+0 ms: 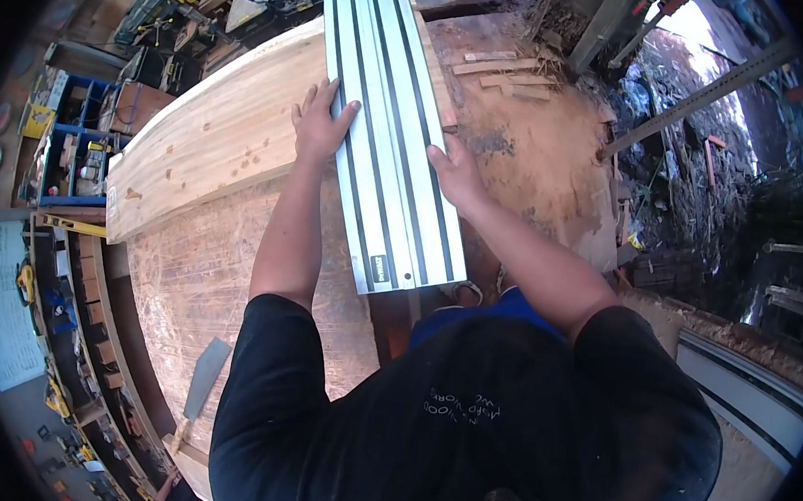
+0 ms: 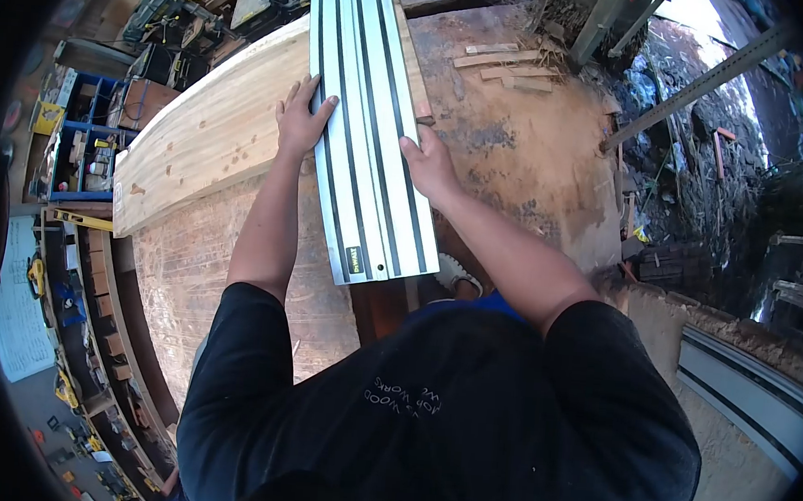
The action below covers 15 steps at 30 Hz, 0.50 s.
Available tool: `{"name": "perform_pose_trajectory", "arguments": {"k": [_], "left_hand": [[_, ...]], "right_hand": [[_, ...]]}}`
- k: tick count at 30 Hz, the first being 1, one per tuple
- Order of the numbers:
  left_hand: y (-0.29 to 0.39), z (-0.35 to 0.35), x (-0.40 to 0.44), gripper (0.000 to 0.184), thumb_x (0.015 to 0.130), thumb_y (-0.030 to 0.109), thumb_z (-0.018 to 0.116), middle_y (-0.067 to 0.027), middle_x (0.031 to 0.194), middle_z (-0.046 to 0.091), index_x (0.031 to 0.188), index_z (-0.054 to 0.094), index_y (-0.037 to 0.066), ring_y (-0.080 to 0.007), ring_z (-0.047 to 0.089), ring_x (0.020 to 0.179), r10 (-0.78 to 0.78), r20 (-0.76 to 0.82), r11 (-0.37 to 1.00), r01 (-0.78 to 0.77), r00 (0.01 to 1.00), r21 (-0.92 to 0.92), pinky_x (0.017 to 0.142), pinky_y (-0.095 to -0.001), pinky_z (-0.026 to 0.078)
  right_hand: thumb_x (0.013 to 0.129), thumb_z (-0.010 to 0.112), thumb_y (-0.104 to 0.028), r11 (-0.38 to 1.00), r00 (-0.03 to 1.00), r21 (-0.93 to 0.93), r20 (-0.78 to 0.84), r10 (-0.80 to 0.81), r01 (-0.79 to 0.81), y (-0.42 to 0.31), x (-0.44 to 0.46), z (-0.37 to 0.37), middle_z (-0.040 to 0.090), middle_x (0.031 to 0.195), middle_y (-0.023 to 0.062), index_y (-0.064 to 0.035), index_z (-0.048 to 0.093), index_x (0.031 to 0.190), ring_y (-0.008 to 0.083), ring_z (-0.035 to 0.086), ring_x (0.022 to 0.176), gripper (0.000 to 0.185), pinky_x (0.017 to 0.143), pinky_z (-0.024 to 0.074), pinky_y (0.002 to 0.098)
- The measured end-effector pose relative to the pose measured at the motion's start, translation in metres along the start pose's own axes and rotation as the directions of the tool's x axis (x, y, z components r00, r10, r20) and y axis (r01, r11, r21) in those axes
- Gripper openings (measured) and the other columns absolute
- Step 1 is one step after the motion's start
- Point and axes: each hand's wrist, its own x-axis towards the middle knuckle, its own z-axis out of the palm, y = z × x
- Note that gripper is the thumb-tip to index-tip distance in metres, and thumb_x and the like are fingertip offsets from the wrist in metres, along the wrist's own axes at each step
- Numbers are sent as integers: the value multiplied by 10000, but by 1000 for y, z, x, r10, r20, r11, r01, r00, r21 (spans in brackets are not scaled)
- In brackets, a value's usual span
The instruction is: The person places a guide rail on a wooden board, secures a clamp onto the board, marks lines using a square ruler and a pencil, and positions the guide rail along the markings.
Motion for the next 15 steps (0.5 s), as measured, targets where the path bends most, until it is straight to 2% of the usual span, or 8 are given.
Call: {"name": "perform_pose_trajectory", "arguments": {"k": [3, 11, 13, 15], "left_hand": [[-1, -1, 1, 639, 851, 469, 567, -111, 1472, 352, 1378, 444, 129, -283, 232, 1399, 2, 9, 1000, -2, 1000, 4, 1135, -511, 49], [1, -1, 1, 647, 857, 478, 550, -103, 1486, 329, 1396, 423, 145, -286, 209, 1407, 11, 31, 999, -12, 999, 31, 1136, -512, 35], [-1, 0, 1, 657, 861, 518, 538, -97, 1493, 321, 1405, 412, 172, -287, 216, 1408, 28, 21, 998, -29, 999, 58, 1124, -528, 56], [-2, 1, 1, 663, 860, 521, 537, -97, 1495, 316, 1409, 406, 171, -286, 212, 1409, 30, 27, 998, -32, 999, 62, 1125, -528, 51]], "right_hand": [[957, 494, -134, 1000, 1000, 19, -2, 6, -5, -2, -1, 1, 628, 1089, 117, 29, 497, 1225, 170, 588, 991, 314, 879, 437, 288], [960, 486, -133, 999, 1000, 28, -4, 27, -27, 0, -1, 1, 626, 1094, 113, 25, 480, 1254, 162, 587, 1004, 334, 888, 439, 283], [961, 483, -128, 999, 1000, 39, -8, 29, -28, 2, -1, 2, 624, 1100, 113, 26, 478, 1255, 161, 585, 1009, 333, 890, 439, 281], [961, 478, -115, 995, 1000, 97, 8, 0, -1, 4, 0, 2, 617, 1115, 113, 25, 473, 1262, 161, 583, 1013, 331, 890, 440, 283]]}}
